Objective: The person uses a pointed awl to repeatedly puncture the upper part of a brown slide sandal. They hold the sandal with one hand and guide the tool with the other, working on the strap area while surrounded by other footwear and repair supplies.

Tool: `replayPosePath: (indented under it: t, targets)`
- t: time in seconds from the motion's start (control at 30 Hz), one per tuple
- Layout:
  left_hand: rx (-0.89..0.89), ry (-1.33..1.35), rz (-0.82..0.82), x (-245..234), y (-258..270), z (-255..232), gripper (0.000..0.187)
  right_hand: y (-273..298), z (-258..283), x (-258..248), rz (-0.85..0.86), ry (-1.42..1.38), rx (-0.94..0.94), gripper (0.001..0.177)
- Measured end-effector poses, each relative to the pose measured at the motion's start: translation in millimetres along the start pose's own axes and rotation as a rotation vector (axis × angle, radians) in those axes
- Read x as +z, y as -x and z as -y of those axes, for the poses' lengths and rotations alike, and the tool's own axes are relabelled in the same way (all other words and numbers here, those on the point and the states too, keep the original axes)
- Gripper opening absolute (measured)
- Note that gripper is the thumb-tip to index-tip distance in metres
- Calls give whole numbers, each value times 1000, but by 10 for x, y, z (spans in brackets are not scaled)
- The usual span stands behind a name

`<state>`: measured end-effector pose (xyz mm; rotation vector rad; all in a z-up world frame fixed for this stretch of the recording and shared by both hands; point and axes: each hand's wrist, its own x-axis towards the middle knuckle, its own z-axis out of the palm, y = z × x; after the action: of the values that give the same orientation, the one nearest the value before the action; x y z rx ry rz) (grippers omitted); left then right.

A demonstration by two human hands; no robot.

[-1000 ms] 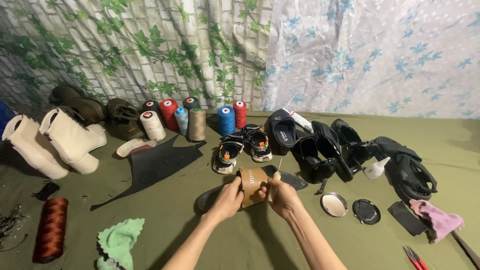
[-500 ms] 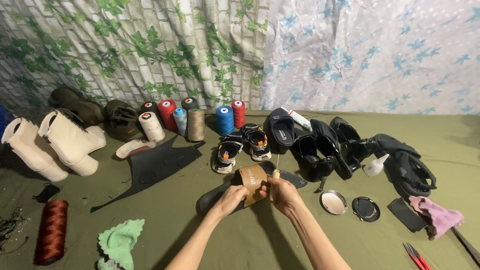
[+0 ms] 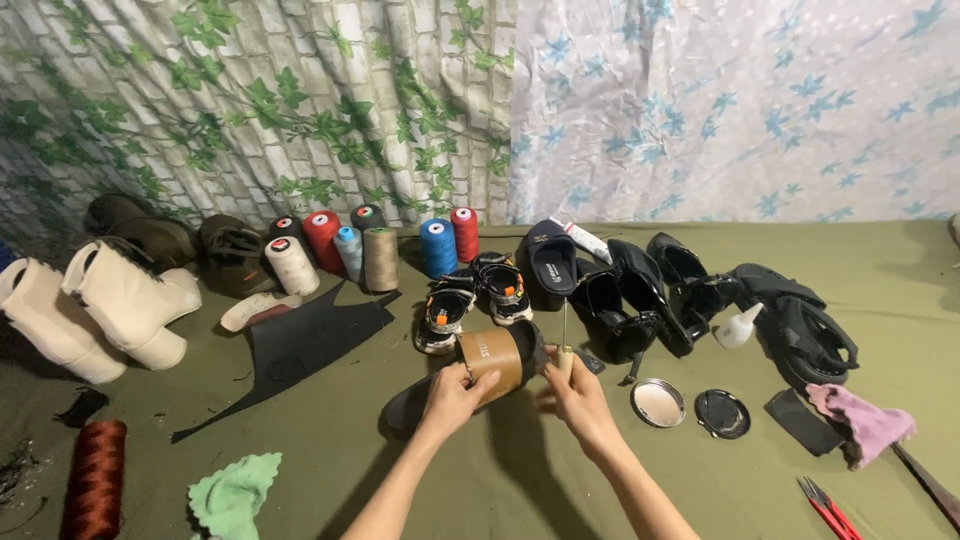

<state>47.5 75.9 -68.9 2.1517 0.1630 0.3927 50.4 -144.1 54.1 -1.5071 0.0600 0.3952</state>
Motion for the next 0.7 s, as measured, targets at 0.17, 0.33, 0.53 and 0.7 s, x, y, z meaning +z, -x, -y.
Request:
replayPosePath:
  t: [0.17,0.33,0.53,0.7]
  targets:
    - [-86,198,-39,-156,-89,-262,42,568,365,-174,163,660,-16,29]
    - [-246,466,-139,-316,-144,-507,62,727,406,-173,241,886,-162,37]
    - [-345,450,-141,-363,-113,-555,62,633,306,-93,68,1274,-259,49]
    - [-419,448,-98,-355,-22,-576,51,492,202,-75,83,1357,-256,42]
